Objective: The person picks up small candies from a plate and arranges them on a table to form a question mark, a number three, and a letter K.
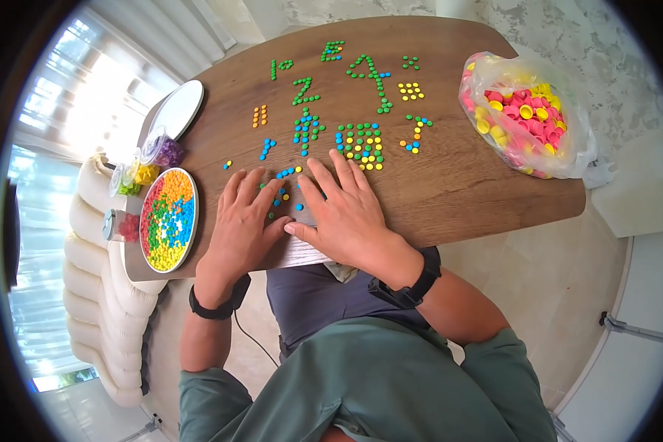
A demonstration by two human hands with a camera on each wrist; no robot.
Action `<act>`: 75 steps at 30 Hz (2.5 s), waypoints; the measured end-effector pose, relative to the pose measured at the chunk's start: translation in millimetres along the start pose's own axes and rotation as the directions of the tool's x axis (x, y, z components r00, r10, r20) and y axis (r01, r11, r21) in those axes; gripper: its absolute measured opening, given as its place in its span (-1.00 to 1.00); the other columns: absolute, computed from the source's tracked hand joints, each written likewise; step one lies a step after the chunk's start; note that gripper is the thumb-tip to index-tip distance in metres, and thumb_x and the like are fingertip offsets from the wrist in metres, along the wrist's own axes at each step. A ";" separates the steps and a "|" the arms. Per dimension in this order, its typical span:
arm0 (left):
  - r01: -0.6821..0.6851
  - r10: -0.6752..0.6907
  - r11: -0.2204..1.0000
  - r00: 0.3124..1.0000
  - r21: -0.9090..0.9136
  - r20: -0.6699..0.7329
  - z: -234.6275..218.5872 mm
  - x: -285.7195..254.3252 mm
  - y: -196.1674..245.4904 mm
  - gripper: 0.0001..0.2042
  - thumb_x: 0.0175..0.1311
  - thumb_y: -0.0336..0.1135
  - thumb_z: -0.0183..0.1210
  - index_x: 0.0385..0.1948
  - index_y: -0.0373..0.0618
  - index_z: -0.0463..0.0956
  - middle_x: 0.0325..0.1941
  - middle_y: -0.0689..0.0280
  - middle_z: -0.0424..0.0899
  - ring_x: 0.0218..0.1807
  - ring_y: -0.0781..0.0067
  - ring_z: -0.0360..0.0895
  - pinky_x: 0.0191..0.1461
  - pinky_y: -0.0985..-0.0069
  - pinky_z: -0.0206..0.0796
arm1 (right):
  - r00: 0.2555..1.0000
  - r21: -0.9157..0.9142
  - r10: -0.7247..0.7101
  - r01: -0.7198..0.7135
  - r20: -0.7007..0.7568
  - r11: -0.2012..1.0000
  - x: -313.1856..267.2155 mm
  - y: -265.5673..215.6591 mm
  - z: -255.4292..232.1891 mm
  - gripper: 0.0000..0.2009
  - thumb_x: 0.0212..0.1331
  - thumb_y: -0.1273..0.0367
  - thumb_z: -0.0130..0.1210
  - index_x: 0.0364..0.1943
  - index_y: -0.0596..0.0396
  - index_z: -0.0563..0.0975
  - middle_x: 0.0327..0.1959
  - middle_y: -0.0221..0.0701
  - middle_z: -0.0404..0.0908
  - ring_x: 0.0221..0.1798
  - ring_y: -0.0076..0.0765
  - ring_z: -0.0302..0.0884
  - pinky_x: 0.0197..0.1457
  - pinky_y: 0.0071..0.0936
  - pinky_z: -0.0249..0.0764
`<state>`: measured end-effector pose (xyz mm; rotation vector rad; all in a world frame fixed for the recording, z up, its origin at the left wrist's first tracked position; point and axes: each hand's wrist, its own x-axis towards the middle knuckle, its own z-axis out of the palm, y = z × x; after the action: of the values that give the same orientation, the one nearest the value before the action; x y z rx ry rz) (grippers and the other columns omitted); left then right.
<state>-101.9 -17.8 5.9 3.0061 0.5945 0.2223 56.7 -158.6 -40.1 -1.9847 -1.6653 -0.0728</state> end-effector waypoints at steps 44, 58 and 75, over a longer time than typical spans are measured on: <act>0.014 -0.016 0.997 1.000 -0.077 -0.016 -7.6 -20.7 10.7 -0.40 0.17 -0.23 0.44 0.29 -0.03 0.50 0.47 0.02 0.37 0.54 -0.25 0.17 0.55 -0.06 0.11 | 0.999 0.072 -0.015 0.017 -0.034 0.997 -23.2 -4.0 -21.8 -0.38 0.26 -0.08 0.24 0.18 0.12 0.56 0.46 -0.06 0.35 0.60 0.29 0.06 0.58 0.24 0.08; 0.036 -0.038 0.997 0.999 -0.067 -0.035 -2.9 -16.7 7.9 -0.39 0.18 -0.19 0.44 0.30 -0.04 0.49 0.48 0.04 0.37 0.56 -0.24 0.15 0.56 -0.05 0.10 | 0.998 0.056 -0.022 0.025 -0.066 0.998 -29.1 -3.9 -24.4 -0.40 0.24 -0.05 0.27 0.13 0.20 0.60 0.43 -0.05 0.39 0.58 0.25 0.09 0.56 0.21 0.12; 0.058 -0.058 0.998 0.998 -0.034 0.000 -5.8 -15.5 9.8 -0.36 0.21 -0.13 0.42 0.34 -0.03 0.45 0.50 0.06 0.33 0.57 -0.25 0.13 0.57 -0.08 0.05 | 0.999 0.043 -0.025 0.026 -0.033 0.999 -21.6 -5.4 -19.3 -0.37 0.24 -0.05 0.27 0.21 0.15 0.56 0.44 -0.05 0.36 0.58 0.30 0.09 0.57 0.24 0.11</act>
<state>-113.3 -32.6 10.6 2.9517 0.6699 0.2287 52.3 -185.9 -29.8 -1.9201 -1.6582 -0.0769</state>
